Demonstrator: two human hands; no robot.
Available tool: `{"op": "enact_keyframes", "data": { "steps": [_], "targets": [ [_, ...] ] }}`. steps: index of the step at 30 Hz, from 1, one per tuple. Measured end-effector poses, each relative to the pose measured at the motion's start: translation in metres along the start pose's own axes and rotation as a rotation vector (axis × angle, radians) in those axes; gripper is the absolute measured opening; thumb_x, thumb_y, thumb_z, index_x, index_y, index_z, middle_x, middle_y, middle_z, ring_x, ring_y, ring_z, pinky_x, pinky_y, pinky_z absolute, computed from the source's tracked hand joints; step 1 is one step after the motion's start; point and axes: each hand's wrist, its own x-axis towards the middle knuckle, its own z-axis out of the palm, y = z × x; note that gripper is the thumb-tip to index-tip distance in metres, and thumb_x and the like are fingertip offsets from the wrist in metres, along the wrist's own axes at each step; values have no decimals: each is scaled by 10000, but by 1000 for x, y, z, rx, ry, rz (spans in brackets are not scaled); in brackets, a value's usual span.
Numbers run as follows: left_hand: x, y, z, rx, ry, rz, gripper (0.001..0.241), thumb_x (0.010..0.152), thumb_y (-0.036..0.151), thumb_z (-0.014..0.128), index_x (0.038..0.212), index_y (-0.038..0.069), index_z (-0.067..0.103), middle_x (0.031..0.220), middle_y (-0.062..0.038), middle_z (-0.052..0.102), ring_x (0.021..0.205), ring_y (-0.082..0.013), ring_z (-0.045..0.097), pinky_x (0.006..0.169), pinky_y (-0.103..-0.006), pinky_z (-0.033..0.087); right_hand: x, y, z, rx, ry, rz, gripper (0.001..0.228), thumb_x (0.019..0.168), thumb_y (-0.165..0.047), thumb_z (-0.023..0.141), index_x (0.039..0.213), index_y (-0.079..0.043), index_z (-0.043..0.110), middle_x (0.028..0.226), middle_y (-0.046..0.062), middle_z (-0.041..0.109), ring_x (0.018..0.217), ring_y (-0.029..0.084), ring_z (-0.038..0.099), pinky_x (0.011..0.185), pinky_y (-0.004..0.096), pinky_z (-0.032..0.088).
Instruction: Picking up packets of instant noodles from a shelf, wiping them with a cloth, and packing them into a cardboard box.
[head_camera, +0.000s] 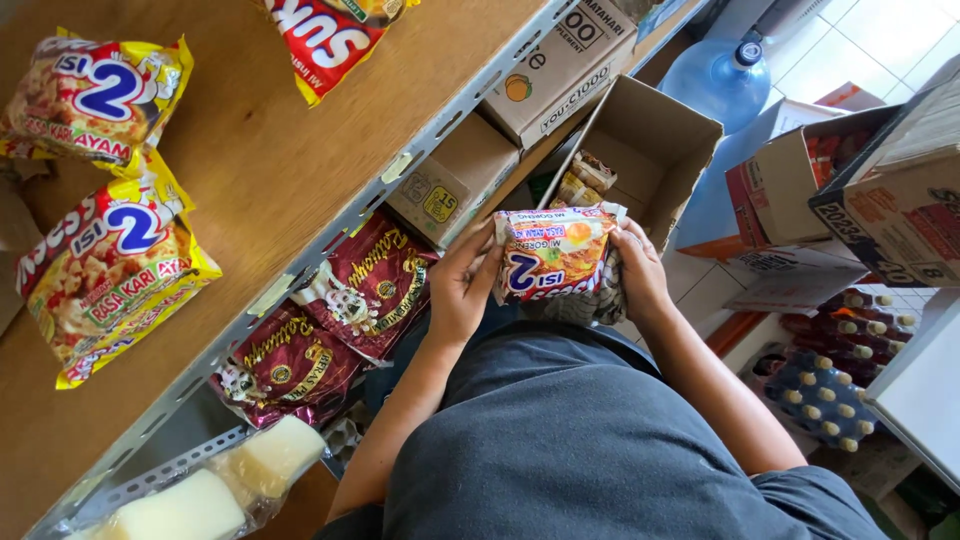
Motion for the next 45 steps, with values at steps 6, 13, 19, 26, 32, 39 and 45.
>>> {"op": "enact_keyframes", "data": {
  "steps": [6, 13, 19, 26, 32, 39, 45],
  "targets": [
    [3, 1, 0, -63, 61, -39, 253, 982, -12, 676, 1234, -18, 691, 1194, -119, 729, 993, -177, 778, 820, -293, 678, 4, 3, -5, -51, -19, -50, 99, 1046, -102, 527, 1121, -69, 581, 1054, 42, 693, 926, 101, 657, 819, 243, 543],
    [8, -5, -2, -91, 55, -64, 202, 980, -24, 682, 1178, -42, 718, 1083, -104, 754, 923, -167, 766, 811, -284, 655, 0, -3, -6, -211, -104, -210, 54, 1089, -89, 524, 1079, -56, 565, 1038, -7, 652, 943, 42, 582, 836, 195, 495],
    [6, -41, -10, -28, 133, 3, 49, 993, -35, 689, 1032, -9, 700, 973, -36, 703, 850, -77, 684, 773, -247, 597, -13, -24, 15, -566, -84, -433, 69, 1058, -45, 563, 1052, -3, 617, 975, -25, 603, 917, 52, 540, 819, 202, 450],
    [5, -62, -20, -203, 156, -237, 77, 1068, 103, 627, 1102, 40, 656, 964, -4, 701, 844, -36, 618, 751, -182, 490, -8, -33, 17, -547, 16, -424, 93, 1029, -65, 586, 957, -10, 611, 862, -43, 556, 829, 42, 482, 734, 205, 397],
    [6, -55, -8, -511, 99, -277, 120, 1130, 178, 538, 1155, 71, 586, 942, 29, 643, 821, -34, 542, 744, -180, 436, -7, -35, 31, -375, 5, -246, 98, 1043, -122, 579, 999, -38, 604, 880, -74, 575, 823, 12, 489, 728, 182, 410],
    [5, -56, 5, -181, 141, -118, 128, 1125, 176, 491, 1099, 63, 548, 951, -7, 679, 850, -69, 608, 782, -215, 510, -6, -21, 22, -573, 73, -326, 168, 1103, -184, 585, 1067, -36, 657, 872, -46, 585, 804, 14, 493, 709, 179, 420],
    [13, -45, 14, 106, 261, -96, 111, 1105, 151, 494, 1121, 44, 523, 815, 12, 534, 644, -59, 472, 564, -244, 399, -13, -12, 25, -459, 64, -497, 183, 1133, -185, 557, 1027, -44, 607, 954, -44, 620, 887, 12, 511, 799, 180, 448]
  ]
}}
